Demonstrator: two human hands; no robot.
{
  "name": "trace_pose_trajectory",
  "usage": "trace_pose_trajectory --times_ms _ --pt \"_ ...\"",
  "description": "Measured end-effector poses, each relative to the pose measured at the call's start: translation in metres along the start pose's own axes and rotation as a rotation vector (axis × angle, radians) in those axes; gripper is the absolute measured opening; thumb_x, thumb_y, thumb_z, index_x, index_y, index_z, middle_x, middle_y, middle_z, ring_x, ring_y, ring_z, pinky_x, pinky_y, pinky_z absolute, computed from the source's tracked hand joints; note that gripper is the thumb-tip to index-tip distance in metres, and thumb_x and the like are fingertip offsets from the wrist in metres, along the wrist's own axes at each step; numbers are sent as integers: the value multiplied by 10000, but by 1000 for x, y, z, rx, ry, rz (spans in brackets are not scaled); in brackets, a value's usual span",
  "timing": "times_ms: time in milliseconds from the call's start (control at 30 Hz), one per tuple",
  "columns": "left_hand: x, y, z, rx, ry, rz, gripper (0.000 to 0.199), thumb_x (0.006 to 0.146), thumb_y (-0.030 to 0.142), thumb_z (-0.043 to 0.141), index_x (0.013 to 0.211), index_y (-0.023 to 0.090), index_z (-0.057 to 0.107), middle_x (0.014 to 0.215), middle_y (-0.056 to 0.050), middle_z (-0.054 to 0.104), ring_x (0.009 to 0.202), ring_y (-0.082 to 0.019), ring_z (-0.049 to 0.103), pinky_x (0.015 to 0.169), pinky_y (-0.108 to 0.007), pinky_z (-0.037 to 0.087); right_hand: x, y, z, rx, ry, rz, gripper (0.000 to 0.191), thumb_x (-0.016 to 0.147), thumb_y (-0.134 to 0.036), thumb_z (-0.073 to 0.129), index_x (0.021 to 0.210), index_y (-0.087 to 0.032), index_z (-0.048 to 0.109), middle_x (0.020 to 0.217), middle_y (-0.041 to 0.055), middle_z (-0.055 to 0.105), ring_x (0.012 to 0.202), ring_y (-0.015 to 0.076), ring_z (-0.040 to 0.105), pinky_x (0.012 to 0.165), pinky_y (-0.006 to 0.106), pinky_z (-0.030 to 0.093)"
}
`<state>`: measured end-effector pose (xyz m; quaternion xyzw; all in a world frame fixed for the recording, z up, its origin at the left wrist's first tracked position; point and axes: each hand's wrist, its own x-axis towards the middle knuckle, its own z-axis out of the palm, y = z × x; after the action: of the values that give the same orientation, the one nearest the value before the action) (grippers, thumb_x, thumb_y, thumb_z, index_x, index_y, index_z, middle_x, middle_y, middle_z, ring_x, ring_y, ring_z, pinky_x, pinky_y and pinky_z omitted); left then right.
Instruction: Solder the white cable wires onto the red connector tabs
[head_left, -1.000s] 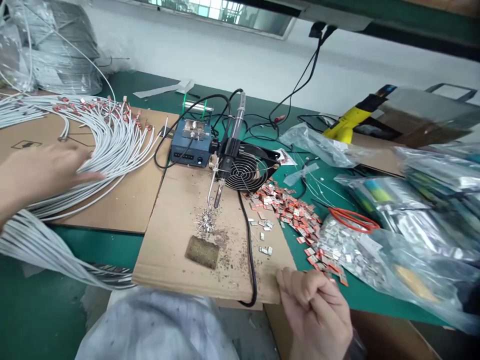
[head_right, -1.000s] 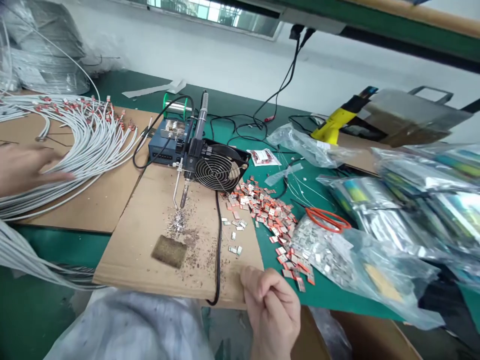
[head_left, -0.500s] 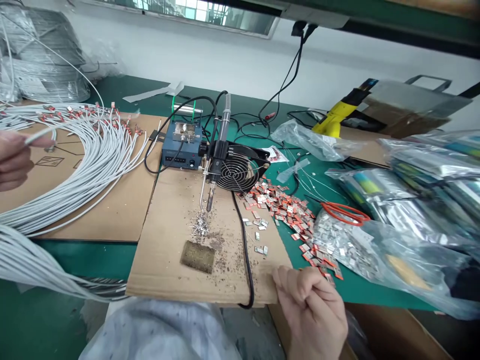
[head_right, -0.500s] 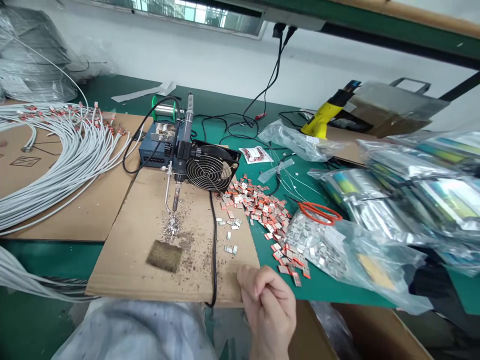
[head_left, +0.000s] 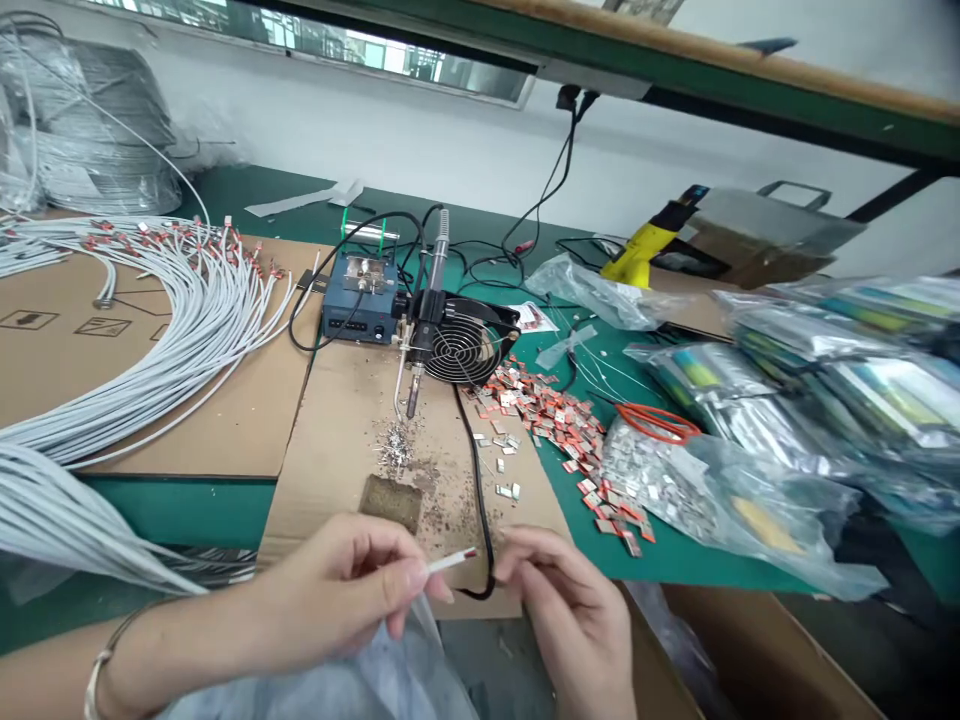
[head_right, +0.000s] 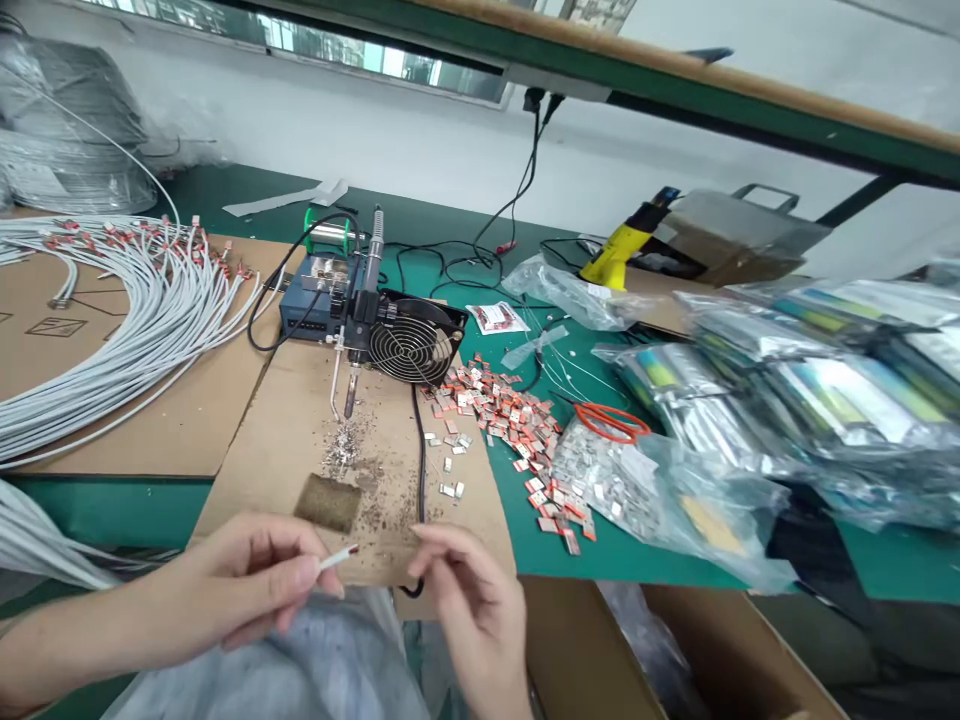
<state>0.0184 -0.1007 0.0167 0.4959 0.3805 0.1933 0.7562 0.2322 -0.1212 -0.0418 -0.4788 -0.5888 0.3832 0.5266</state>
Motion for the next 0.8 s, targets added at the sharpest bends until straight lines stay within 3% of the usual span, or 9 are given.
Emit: trace_pose_trajectory --times_ms 67,133,233,333,467,633,733,800 --pt "-3 -16 1 -28 22 -41 447 812 549 481 883 120 589 543 52 461 327 -11 292 324 -138 172 -3 -11 13 -24 -153 -9 255 809 -130 541 1028 -235 616 735 23 595 645 93 541 583 171 452" --pt "-9 -26 0 -4 41 -62 442 811 556 480 901 134 573 545 55 464 315 -12 309 310 -131 180 -3 -18 25 42 -256 19 254 789 -146 586 1022 -238 624 738 12 598 637 80 532 593 156 451" --pt "-17 -36 0 71 86 -83 453 812 567 467 942 144 562 587 45 486 316 -11 327 304 -127 202 -2 -22 38 124 -264 102 85 771 -190 616 840 -173 663 646 14 584 568 65 499 528 133 406" --pt "-20 -44 2 149 151 -53 440 835 543 443 966 144 574 629 30 502 345 -16 364 340 -134 257 -2 -22 44 124 -234 166 108 757 -217 621 713 -121 649 565 18 554 509 61 466 482 136 370" --pt "-16 -52 5 242 244 135 308 837 435 516 867 148 625 594 24 497 454 -58 440 442 -159 339 -8 -24 47 93 -251 157 117 748 -198 593 690 -102 630 561 36 566 500 73 474 477 154 379" --pt "-11 -60 9 560 472 554 120 821 209 578 724 165 633 594 2 546 520 -78 481 475 -166 334 -15 -25 52 44 -197 69 108 728 -152 602 629 -114 585 526 10 534 498 61 440 487 150 358" --pt "-14 -65 11 570 475 651 69 819 160 582 783 180 638 591 9 563 515 -74 498 487 -162 349 -13 -20 53 366 -210 215 300 784 -247 594 552 -124 449 448 -30 428 428 37 358 436 135 313" --pt "-18 -67 12 479 462 594 73 828 188 582 808 191 652 572 13 565 494 -73 510 493 -165 367 -9 -17 50 598 -115 239 374 818 -320 573 551 -136 386 418 -60 334 392 27 291 409 129 288"
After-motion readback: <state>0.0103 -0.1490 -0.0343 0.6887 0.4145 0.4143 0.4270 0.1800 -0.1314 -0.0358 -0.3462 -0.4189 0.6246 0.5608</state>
